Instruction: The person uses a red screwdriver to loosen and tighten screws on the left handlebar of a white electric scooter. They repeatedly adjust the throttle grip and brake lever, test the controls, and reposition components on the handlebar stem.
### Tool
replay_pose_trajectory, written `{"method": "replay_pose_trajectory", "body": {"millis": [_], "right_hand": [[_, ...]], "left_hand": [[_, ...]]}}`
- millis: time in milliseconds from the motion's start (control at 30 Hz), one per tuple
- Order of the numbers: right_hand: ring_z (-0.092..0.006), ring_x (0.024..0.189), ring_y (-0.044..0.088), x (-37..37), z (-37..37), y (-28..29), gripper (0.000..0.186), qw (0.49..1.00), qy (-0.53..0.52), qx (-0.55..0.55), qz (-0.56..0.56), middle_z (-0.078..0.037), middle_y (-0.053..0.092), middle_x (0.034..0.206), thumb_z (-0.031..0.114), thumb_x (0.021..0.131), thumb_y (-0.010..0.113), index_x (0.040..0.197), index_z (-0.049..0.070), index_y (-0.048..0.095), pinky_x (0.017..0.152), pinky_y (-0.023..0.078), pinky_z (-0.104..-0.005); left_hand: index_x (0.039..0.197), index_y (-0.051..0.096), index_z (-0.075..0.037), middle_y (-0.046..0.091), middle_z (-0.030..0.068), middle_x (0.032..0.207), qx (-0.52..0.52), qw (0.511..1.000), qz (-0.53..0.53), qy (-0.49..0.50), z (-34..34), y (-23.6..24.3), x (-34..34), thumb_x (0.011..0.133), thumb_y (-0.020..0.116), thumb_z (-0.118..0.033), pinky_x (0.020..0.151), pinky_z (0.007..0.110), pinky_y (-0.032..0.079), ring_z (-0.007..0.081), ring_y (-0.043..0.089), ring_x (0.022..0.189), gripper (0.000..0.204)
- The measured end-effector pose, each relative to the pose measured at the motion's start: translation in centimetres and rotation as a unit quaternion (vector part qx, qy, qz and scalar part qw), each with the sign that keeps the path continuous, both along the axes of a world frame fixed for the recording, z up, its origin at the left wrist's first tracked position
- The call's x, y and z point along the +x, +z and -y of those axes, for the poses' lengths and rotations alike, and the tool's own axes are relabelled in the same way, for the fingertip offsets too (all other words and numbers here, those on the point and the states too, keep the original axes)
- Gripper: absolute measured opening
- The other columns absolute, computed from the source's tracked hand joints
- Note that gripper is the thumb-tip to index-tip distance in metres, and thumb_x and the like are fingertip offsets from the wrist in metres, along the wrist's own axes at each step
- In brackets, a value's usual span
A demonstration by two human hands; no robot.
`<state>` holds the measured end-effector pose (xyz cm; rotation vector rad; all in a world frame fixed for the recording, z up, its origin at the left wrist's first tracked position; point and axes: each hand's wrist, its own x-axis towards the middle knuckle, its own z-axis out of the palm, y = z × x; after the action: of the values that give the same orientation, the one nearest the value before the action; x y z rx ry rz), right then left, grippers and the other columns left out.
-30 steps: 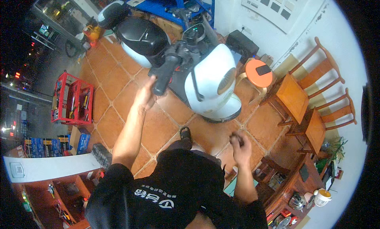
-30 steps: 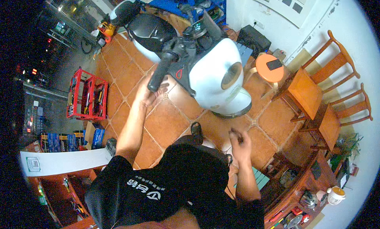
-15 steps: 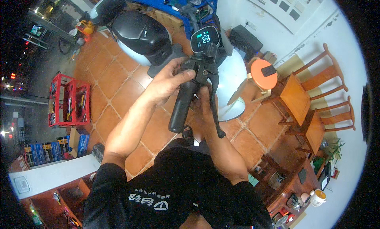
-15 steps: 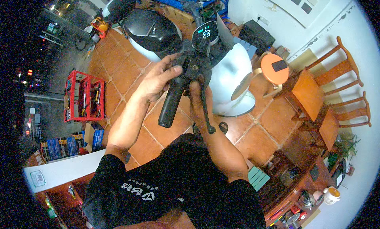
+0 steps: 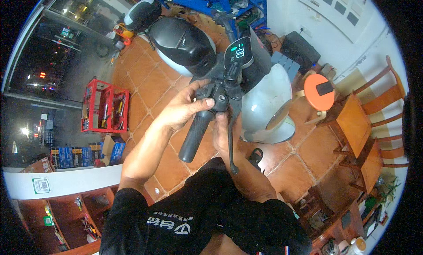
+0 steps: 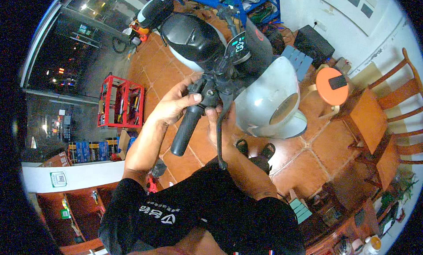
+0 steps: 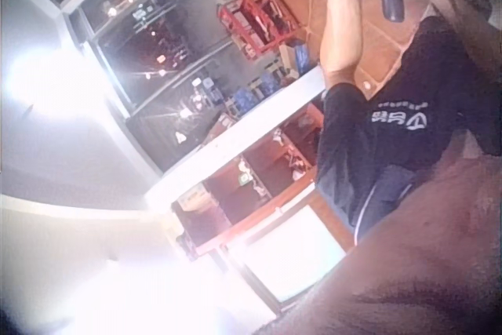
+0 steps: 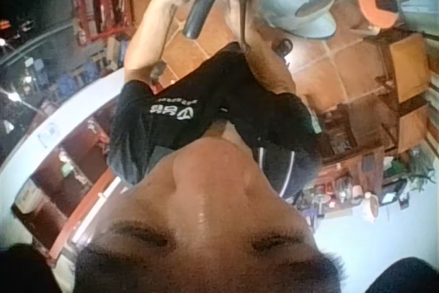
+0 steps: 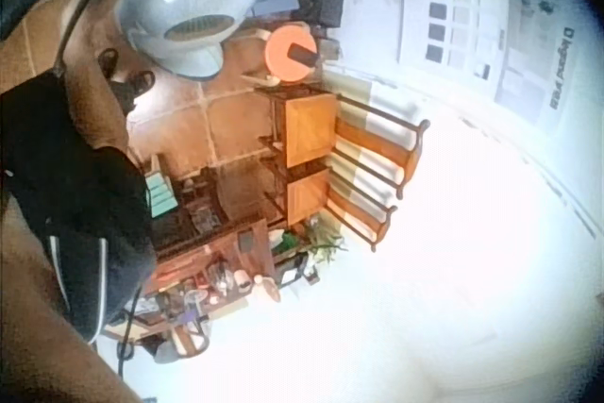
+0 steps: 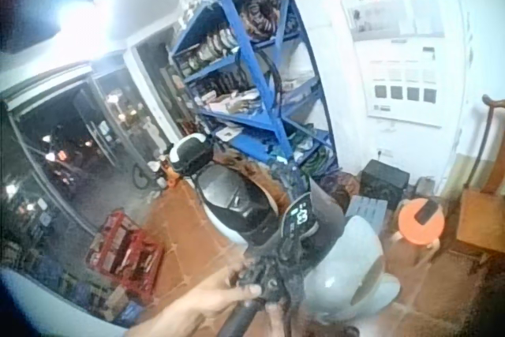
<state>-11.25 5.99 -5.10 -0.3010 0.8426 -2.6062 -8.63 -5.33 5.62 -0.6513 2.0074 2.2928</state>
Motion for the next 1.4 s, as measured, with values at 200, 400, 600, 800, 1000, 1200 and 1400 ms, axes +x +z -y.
{"method": "replay_pose_trajectory", "body": {"millis": [200, 400, 600, 800, 1000, 1200, 1400], "right_hand": [[-0.0119, 0.096, 0.052, -0.5, -0.1, -0.4, 0.053, 0.996, 0.011, -0.074, 0.047, -0.003, 0.053, 0.109, 0.018, 0.079, 0.075, 0.118, 0.004, 0.043, 0.083, 0.045, -0.0279], [-0.0113, 0.097, 0.053, -0.5, -0.4, 0.0, 0.046, 0.997, 0.004, -0.070, 0.019, -0.003, 0.056, 0.106, 0.006, 0.080, 0.072, 0.116, 0.003, 0.045, 0.085, 0.045, -0.0274], [-0.0094, 0.095, 0.051, -0.2, -0.8, -1.1, 0.041, 0.998, 0.048, -0.009, 0.041, -0.002, 0.056, 0.103, 0.008, 0.080, 0.070, 0.114, 0.003, 0.047, 0.083, 0.044, -0.0260], [-0.0094, 0.092, 0.050, 0.4, -0.7, -2.2, 0.044, 0.999, 0.020, -0.027, -0.014, -0.002, 0.053, 0.105, 0.014, 0.080, 0.068, 0.117, 0.003, 0.045, 0.079, 0.042, -0.0231], [-0.0136, 0.103, 0.051, 0.3, -1.4, -0.8, 0.062, 0.999, 0.024, -0.012, -0.032, -0.006, 0.052, 0.114, 0.035, 0.082, 0.070, 0.124, 0.000, 0.040, 0.089, 0.043, -0.0277], [-0.0137, 0.095, 0.057, 0.8, -2.0, -4.9, 0.057, 0.992, 0.013, 0.062, -0.110, -0.008, 0.055, 0.110, 0.016, 0.079, 0.074, 0.121, 0.002, 0.039, 0.082, 0.048, -0.0288], [-0.0146, 0.090, 0.059, 0.4, -4.5, -6.1, 0.054, 0.972, 0.054, 0.193, -0.124, -0.008, 0.056, 0.105, 0.013, 0.080, 0.071, 0.122, 0.002, 0.039, 0.080, 0.049, -0.0288]], "left_hand": [[0.141, 0.029, -0.001, 0.045, 0.0128, 0.131, -0.048, 0.998, -0.024, -0.013, -0.5, 0.3, -0.4, 0.071, 0.078, -0.031, 0.102, 0.034, 0.035, 0.0234, 0.044, 0.121, 0.091], [0.131, 0.047, -0.007, 0.050, 0.0167, 0.126, -0.493, 0.840, -0.107, -0.199, 1.0, 2.9, -1.2, 0.065, 0.081, -0.030, 0.102, 0.039, 0.034, 0.0327, 0.044, 0.120, 0.078], [0.110, 0.061, -0.005, 0.054, 0.0178, 0.119, -0.489, 0.844, -0.066, -0.210, 0.5, 4.8, -2.6, 0.060, 0.081, -0.027, 0.100, 0.042, 0.036, 0.0341, 0.049, 0.116, 0.058], [0.105, 0.062, -0.005, 0.050, 0.0182, 0.124, -0.492, 0.836, -0.076, -0.229, 0.3, 5.3, -2.9, 0.058, 0.083, -0.029, 0.100, 0.043, 0.035, 0.0346, 0.048, 0.117, 0.057], [0.120, 0.054, -0.005, 0.043, 0.0185, 0.133, -0.495, 0.837, -0.123, -0.198, -0.2, 4.5, -1.6, 0.062, 0.082, -0.034, 0.104, 0.042, 0.033, 0.0325, 0.043, 0.124, 0.071], [0.137, 0.033, 0.002, 0.041, 0.0166, 0.135, -0.208, 0.975, -0.071, -0.039, -0.1, 2.6, 0.2, 0.088, 0.060, -0.036, 0.101, 0.040, 0.037, 0.0258, 0.044, 0.123, 0.068], [0.139, 0.029, 0.003, 0.044, 0.0165, 0.133, -0.137, 0.989, -0.059, 0.005, 0.2, 0.0, 0.9, 0.088, 0.061, -0.035, 0.097, 0.038, 0.041, 0.0255, 0.050, 0.116, 0.071]]}}
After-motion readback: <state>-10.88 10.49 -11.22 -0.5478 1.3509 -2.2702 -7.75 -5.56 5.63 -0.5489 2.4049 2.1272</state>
